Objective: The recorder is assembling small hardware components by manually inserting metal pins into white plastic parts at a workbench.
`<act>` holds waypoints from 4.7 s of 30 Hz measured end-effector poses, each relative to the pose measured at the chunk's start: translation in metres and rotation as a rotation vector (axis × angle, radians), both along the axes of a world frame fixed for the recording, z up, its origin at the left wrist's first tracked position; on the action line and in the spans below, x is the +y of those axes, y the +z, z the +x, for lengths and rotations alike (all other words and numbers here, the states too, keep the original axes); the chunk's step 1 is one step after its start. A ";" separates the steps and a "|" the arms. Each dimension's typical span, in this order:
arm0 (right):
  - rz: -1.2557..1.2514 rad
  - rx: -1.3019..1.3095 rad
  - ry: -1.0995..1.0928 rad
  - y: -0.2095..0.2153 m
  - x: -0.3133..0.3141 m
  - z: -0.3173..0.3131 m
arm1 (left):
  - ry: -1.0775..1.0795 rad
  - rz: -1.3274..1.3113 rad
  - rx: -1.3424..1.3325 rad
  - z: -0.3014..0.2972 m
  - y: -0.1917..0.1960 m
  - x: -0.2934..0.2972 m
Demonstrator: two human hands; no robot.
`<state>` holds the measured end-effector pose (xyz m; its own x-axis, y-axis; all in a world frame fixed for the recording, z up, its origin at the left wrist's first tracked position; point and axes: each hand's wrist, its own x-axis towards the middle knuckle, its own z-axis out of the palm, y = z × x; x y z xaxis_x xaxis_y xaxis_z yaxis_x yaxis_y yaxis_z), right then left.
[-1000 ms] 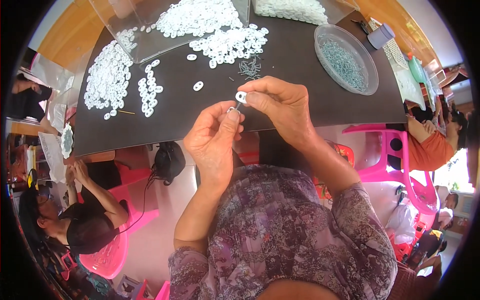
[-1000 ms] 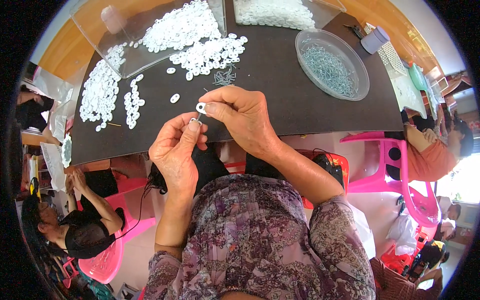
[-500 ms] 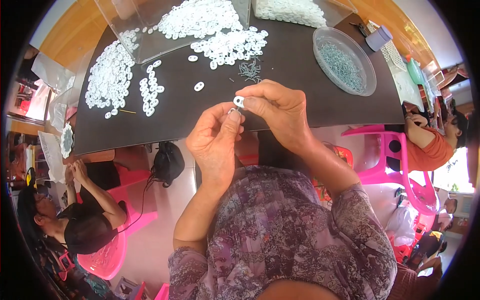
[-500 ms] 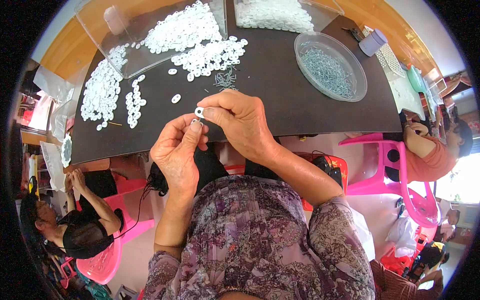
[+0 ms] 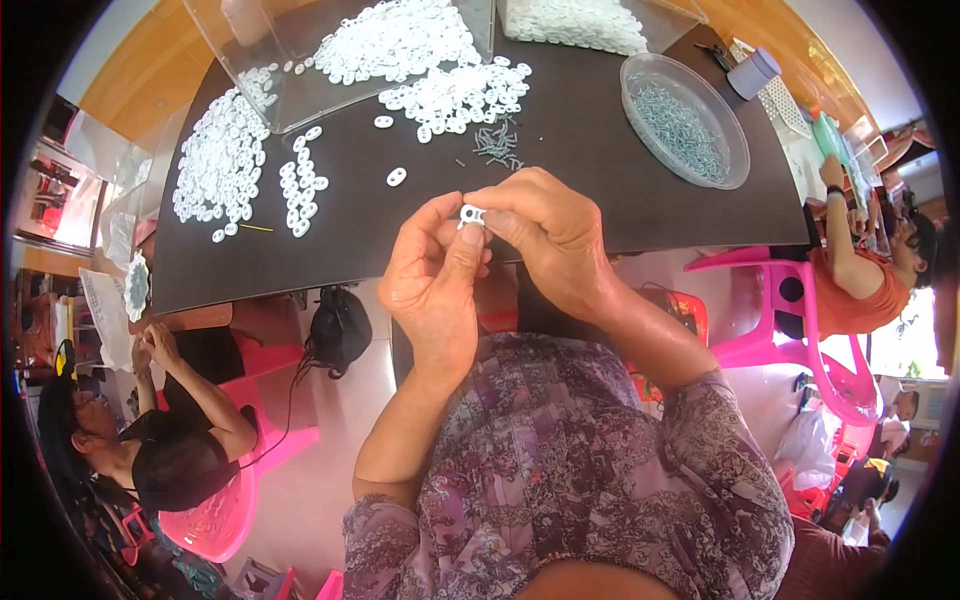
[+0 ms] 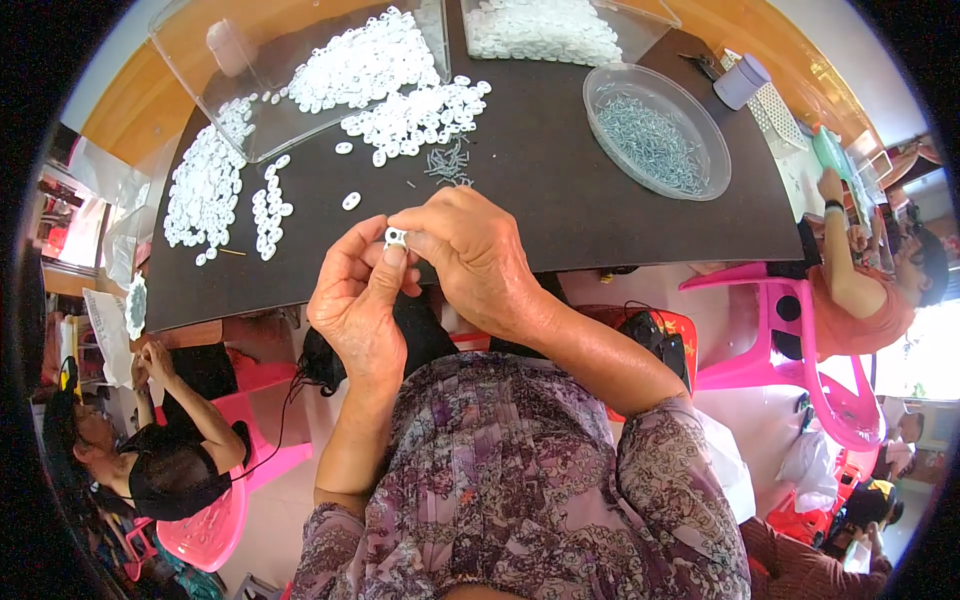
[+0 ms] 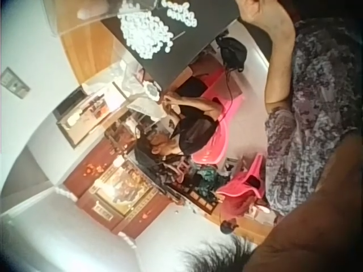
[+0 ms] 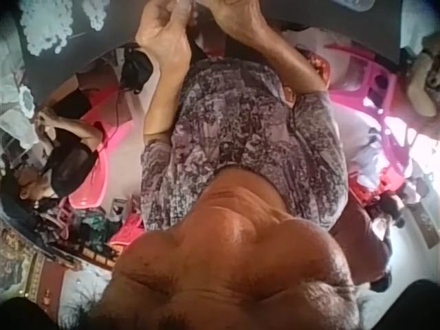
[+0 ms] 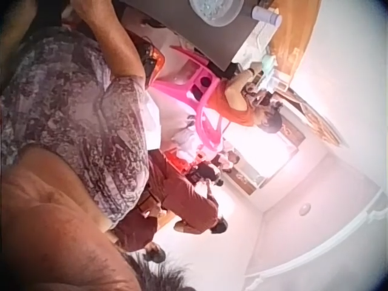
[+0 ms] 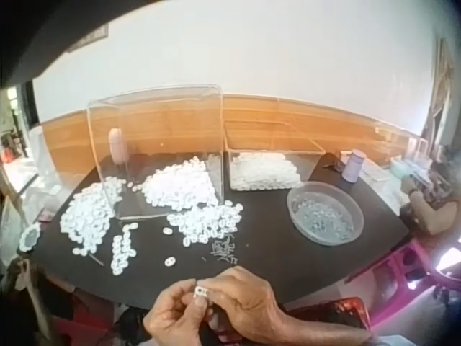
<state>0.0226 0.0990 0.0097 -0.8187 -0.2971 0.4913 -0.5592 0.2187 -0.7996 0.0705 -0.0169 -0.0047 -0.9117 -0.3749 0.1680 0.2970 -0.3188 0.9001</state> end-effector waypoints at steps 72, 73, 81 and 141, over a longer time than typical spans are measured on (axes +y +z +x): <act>-0.049 0.284 -0.058 -0.030 -0.010 0.008 | 0.110 0.072 0.070 -0.001 -0.026 0.012; -0.050 0.285 -0.057 -0.030 -0.010 0.008 | 0.108 0.097 0.055 0.000 -0.024 0.012; -0.073 0.292 -0.037 -0.028 -0.011 0.014 | 0.093 0.069 0.126 0.007 -0.022 0.008; 0.530 0.478 0.040 -0.040 -0.008 -0.100 | 0.215 -0.883 -0.059 -0.058 -0.030 -0.074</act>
<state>-0.0771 0.0906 -0.0304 -0.5331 -0.6209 0.5748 -0.8378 0.4819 -0.2565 0.0129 -0.0913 -0.0348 -0.8530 -0.2951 0.4305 0.2162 0.5509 0.8061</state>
